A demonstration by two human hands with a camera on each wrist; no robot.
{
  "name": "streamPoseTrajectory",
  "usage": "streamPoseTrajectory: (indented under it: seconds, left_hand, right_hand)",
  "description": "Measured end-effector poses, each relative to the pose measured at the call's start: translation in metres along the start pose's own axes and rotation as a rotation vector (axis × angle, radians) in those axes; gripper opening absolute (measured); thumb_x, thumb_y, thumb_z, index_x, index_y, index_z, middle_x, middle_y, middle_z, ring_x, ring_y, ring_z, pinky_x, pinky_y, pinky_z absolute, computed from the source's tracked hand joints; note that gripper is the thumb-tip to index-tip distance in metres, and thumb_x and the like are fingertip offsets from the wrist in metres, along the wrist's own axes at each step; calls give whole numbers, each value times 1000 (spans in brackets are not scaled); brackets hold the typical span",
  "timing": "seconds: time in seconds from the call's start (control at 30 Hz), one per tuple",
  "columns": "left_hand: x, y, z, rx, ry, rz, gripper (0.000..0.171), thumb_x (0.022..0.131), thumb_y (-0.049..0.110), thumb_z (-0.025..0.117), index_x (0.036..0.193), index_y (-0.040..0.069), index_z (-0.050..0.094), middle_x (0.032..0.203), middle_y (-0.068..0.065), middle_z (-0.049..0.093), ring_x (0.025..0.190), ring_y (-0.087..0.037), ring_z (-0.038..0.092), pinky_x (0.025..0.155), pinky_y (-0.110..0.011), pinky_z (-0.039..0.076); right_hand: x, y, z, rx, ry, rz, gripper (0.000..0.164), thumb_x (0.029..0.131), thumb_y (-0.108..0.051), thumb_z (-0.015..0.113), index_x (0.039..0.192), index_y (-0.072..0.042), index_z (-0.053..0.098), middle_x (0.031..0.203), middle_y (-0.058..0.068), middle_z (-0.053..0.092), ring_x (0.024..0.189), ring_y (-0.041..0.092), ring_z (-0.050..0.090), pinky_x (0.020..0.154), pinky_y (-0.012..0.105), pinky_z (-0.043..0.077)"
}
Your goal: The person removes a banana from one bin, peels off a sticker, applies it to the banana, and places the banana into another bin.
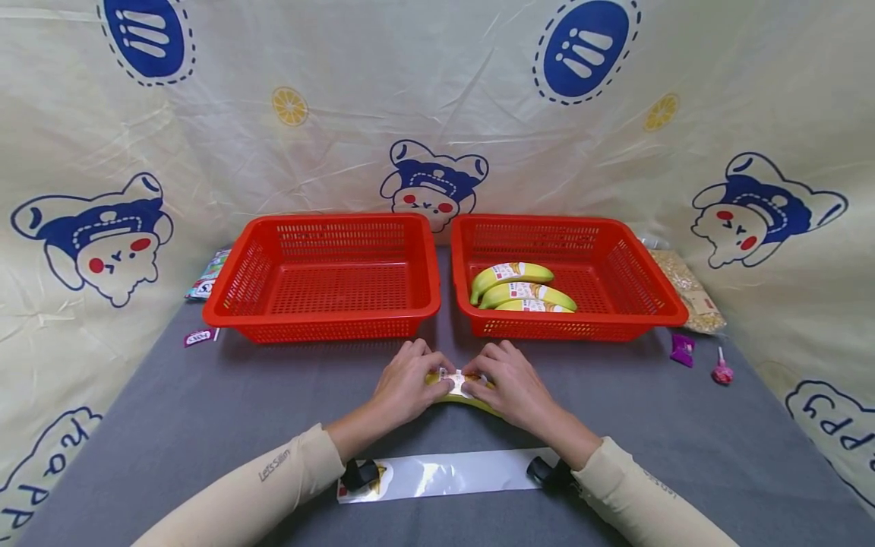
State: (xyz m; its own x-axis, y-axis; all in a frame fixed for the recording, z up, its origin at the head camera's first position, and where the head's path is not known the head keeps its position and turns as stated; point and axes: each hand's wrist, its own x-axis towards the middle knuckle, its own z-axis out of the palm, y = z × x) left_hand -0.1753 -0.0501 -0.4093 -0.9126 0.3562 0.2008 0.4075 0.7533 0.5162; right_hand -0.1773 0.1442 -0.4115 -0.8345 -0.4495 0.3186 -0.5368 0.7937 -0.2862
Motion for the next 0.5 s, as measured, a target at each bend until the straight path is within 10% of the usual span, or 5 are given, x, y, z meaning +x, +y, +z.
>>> streamPoseTrajectory:
  seconds: [0.5]
  left_hand:
    - [-2, 0, -2, 84, -79, 12, 31, 78, 36, 74, 105, 21, 73, 85, 4, 50, 79, -10, 40, 62, -20, 34]
  right_hand:
    - [-2, -1, -2, -39, -107, 21, 31, 75, -34, 78, 101, -19, 72, 92, -3, 66, 82, 12, 48, 74, 30, 41]
